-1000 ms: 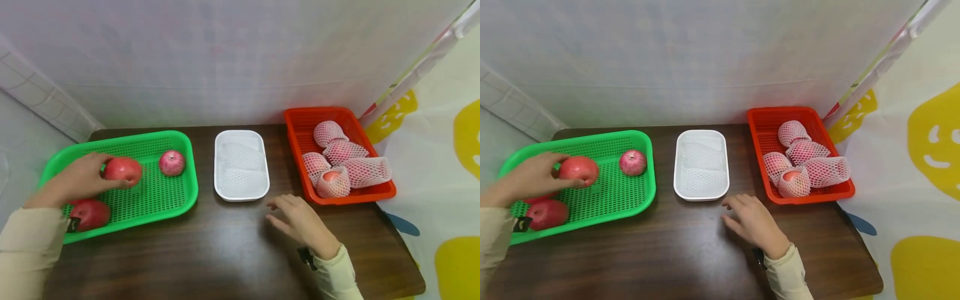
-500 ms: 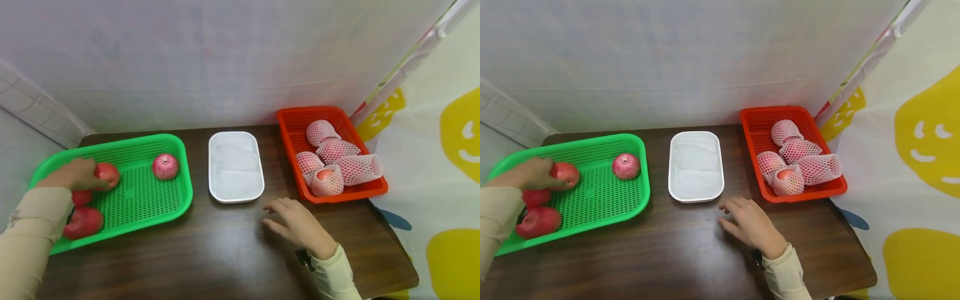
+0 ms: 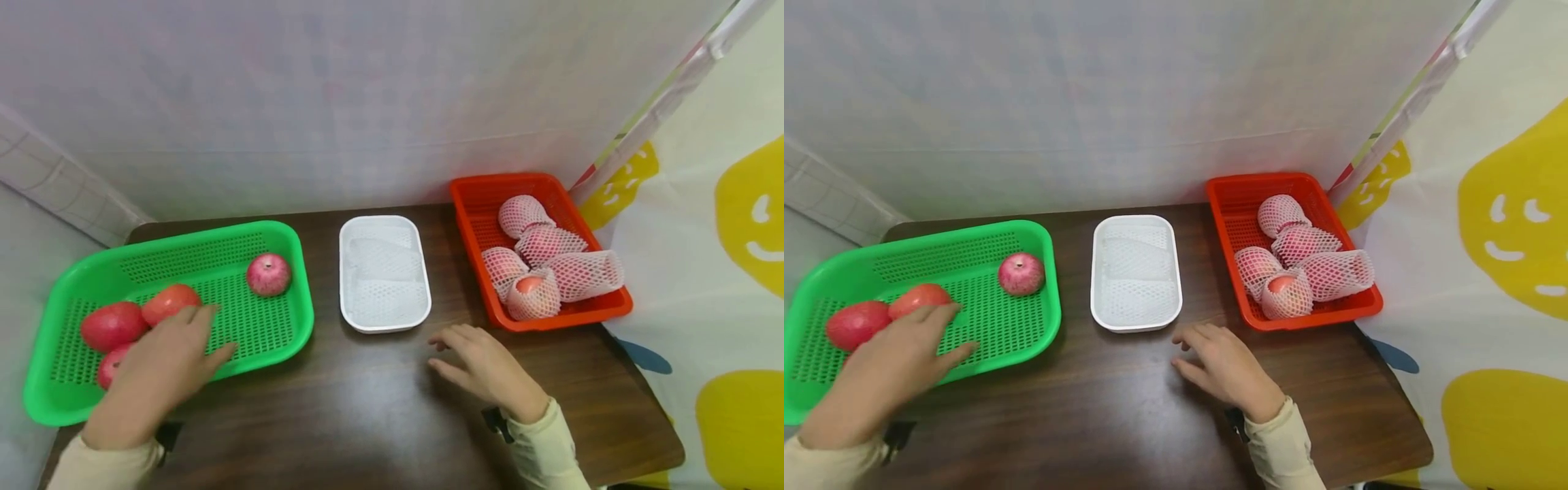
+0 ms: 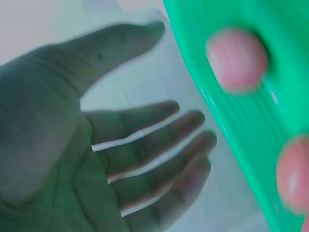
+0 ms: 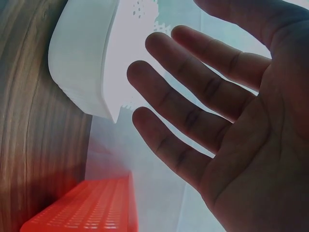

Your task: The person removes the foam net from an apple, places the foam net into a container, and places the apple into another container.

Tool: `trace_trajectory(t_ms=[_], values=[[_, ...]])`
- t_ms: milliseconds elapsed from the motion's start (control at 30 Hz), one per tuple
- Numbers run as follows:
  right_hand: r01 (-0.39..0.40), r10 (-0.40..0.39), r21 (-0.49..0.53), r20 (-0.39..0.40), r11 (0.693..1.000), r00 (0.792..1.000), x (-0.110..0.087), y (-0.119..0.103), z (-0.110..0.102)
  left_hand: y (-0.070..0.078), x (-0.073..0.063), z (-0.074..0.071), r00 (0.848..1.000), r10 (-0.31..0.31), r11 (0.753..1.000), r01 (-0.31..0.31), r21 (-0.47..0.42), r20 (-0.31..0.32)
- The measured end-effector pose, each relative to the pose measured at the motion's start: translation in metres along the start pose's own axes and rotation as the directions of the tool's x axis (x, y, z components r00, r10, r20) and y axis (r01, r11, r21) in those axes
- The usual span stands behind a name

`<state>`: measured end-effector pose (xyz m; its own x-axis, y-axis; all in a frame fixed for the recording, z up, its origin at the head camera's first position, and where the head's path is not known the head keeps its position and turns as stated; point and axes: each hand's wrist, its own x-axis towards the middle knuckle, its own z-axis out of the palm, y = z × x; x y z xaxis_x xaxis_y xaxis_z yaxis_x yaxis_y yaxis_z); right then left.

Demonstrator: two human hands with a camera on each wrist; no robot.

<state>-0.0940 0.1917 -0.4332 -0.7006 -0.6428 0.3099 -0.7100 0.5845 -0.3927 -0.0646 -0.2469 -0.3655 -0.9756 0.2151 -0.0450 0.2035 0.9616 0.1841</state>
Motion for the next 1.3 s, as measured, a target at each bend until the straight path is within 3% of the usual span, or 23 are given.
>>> trace_trajectory(t_ms=[167, 267, 367, 467, 600, 800, 900, 1000, 1133, 1233, 1300], values=[[0.009, -0.01, 0.019, 0.013, 1.0, 1.0, 0.002, -0.002, 0.002, 0.067, -0.027, 0.035, 0.988, -0.011, 0.997, 0.0, -0.071, -0.157], [0.014, -0.015, 0.023, 0.02, 1.0, 1.0, 0.002, -0.003, 0.005, 0.096, -0.037, 0.056, 0.987, -0.044, 0.986, 0.018, -0.167, -0.154], [0.011, -0.011, 0.021, 0.023, 1.0, 1.0, 0.001, -0.003, 0.007, 0.116, -0.039, 0.075, 0.993, -0.033, 0.97, 0.006, -0.242, -0.109], [0.006, -0.006, 0.018, 0.029, 1.0, 1.0, 0.001, -0.003, 0.006, 0.125, -0.039, 0.087, 0.998, -0.033, 0.959, 0.019, -0.283, -0.046], [-0.006, 0.007, -0.021, 0.038, 1.0, 0.999, 0.003, 0.002, -0.009, 0.125, -0.038, 0.091, 0.999, -0.037, 0.959, 0.025, -0.281, -0.034], [-0.071, 0.076, -0.191, 0.019, 0.979, 0.997, 0.015, 0.026, -0.061, 0.122, -0.036, 0.091, 0.999, -0.046, 0.959, 0.04, -0.282, -0.014], [-0.145, 0.164, -0.242, 0.059, 0.959, 0.985, 0.027, 0.047, -0.089, 0.122, -0.035, 0.092, 0.999, -0.054, 0.954, 0.054, -0.296, 0.01], [-0.237, 0.276, -0.256, 0.125, 0.937, 0.953, 0.041, 0.076, -0.108, 0.123, -0.035, 0.094, 0.997, -0.063, 0.947, 0.075, -0.313, 0.047], [-0.345, 0.408, -0.277, 0.216, 0.897, 0.887, 0.062, 0.117, -0.117, 0.124, -0.035, 0.097, 0.995, -0.063, 0.943, 0.083, -0.322, 0.073], [-0.4, 0.487, -0.299, 0.33, 0.866, 0.808, 0.074, 0.141, -0.112, 0.124, -0.034, 0.098, 0.996, -0.053, 0.944, 0.072, -0.321, 0.068], [-0.435, 0.532, -0.31, 0.419, 0.846, 0.736, 0.079, 0.151, -0.105, 0.124, -0.034, 0.099, 0.997, -0.05, 0.944, 0.069, -0.322, 0.067]])
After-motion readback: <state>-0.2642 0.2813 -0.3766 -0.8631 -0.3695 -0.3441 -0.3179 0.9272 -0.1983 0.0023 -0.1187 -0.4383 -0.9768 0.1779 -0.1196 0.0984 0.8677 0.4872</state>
